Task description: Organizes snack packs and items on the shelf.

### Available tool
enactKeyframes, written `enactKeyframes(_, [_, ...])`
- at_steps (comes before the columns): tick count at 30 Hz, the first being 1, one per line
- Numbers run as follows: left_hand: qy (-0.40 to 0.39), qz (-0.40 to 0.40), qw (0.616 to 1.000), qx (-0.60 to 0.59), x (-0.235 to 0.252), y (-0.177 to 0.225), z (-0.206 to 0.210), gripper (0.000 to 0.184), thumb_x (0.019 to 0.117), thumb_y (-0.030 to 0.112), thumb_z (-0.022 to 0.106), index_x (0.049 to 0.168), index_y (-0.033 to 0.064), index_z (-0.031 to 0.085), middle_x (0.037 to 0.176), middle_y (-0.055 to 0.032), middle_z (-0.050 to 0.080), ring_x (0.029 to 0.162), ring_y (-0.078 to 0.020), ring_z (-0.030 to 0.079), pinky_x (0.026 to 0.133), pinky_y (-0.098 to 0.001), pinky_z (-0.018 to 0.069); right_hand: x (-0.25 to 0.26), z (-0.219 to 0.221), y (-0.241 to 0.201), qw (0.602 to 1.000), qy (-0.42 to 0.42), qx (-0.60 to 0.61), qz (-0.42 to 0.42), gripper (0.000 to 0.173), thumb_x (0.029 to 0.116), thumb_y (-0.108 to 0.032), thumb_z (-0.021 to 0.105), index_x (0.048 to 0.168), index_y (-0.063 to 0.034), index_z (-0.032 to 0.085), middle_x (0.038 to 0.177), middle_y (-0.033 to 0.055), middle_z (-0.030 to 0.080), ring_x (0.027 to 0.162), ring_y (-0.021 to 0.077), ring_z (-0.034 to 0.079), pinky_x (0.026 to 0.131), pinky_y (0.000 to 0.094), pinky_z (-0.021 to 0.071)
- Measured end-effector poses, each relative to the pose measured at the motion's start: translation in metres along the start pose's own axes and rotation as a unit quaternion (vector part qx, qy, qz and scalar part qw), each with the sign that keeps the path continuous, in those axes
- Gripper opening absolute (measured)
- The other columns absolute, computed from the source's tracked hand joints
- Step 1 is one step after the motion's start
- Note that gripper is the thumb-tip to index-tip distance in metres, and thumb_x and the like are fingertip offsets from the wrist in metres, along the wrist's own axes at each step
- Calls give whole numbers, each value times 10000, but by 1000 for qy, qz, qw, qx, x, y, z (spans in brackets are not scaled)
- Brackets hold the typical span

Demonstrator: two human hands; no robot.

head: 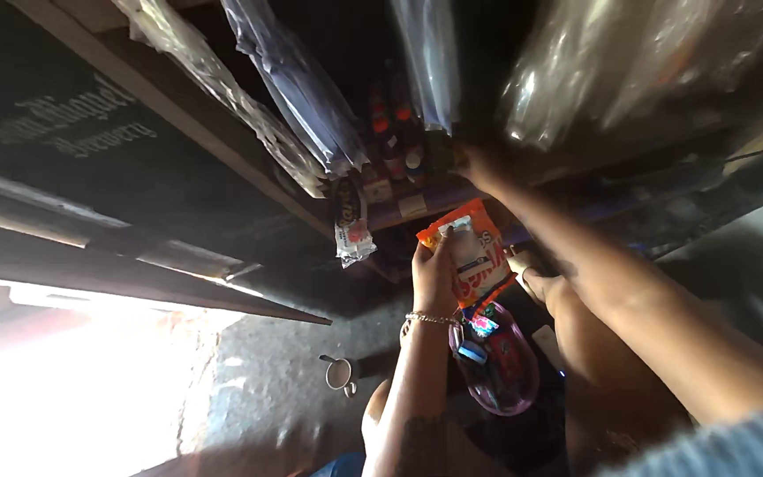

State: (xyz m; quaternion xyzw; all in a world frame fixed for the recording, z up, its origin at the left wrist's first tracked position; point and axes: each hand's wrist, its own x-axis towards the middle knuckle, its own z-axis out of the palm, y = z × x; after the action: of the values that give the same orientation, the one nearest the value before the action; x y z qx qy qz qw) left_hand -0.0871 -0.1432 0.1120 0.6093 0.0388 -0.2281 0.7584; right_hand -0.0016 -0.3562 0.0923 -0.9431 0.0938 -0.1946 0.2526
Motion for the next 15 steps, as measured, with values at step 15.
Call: enactKeyframes(15, [123, 89, 986, -65, 5, 12, -18, 260, 1044, 297, 592, 1108, 49, 640, 849, -51, 695, 731, -125, 692, 673, -314, 604, -102, -31, -79, 949, -60, 122, -284, 590, 786, -230, 876, 1337, -137, 689, 1203, 147, 628, 1112, 275, 617, 937, 402, 545])
